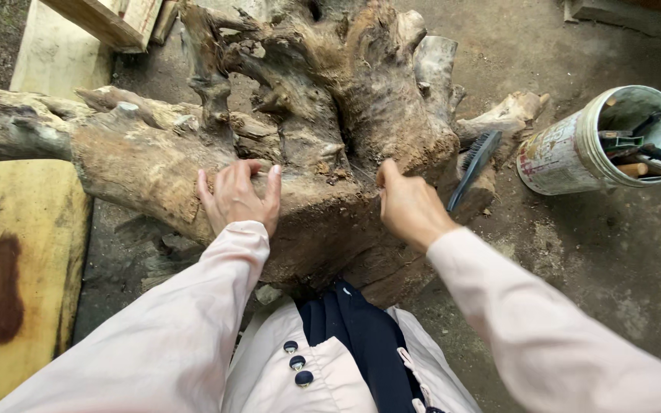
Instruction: The person takes carving tools from a bucket, carries them to a large tree root on the workshop floor, and scrapes and cleans the root's surface and crevices with a chisel-like blade and a small pointed tool, steadying the root with the other hand.
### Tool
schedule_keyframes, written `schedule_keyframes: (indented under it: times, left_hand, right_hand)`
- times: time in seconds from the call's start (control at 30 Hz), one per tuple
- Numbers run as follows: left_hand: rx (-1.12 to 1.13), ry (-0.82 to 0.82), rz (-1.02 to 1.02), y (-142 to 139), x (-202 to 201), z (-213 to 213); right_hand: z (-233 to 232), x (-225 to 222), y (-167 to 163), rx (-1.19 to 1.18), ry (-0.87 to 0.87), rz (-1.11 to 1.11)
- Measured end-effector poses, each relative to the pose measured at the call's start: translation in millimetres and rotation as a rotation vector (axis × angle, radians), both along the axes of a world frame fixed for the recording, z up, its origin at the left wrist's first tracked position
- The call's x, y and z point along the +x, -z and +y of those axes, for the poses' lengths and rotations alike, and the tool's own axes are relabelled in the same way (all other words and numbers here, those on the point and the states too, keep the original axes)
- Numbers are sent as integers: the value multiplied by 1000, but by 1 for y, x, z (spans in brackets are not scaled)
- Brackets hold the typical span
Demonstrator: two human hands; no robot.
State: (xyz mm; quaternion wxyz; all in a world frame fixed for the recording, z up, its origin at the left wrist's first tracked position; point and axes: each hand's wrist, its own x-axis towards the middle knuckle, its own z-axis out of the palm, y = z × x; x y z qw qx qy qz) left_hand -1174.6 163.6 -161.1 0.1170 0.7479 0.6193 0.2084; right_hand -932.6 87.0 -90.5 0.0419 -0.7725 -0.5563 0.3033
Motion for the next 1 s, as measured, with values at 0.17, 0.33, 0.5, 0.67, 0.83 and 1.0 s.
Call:
schedule_keyframes:
  times: [0.17,0.33,0.5,0.67,0.83,1.0]
  left_hand:
    - [-57,9,27,1,-1,0]
    - [-57,29,42,1,0,1]
    - [-32,29,16,0,0,1]
    - [-1,21,0,-2,1,-2]
    - [19,21,-11,-5,3,-3]
    - [22,22,7,-7,3,0]
  right_hand:
    - [-33,-4,77,146,285,226]
    - [-7,11,120,193,428,400]
    - [-30,8,67,80,436,299]
    - [-55,10,-16,-24,415,145]
    - [-42,17,-43,-54,308,97]
    - [-33,14,-45,-188,334,40]
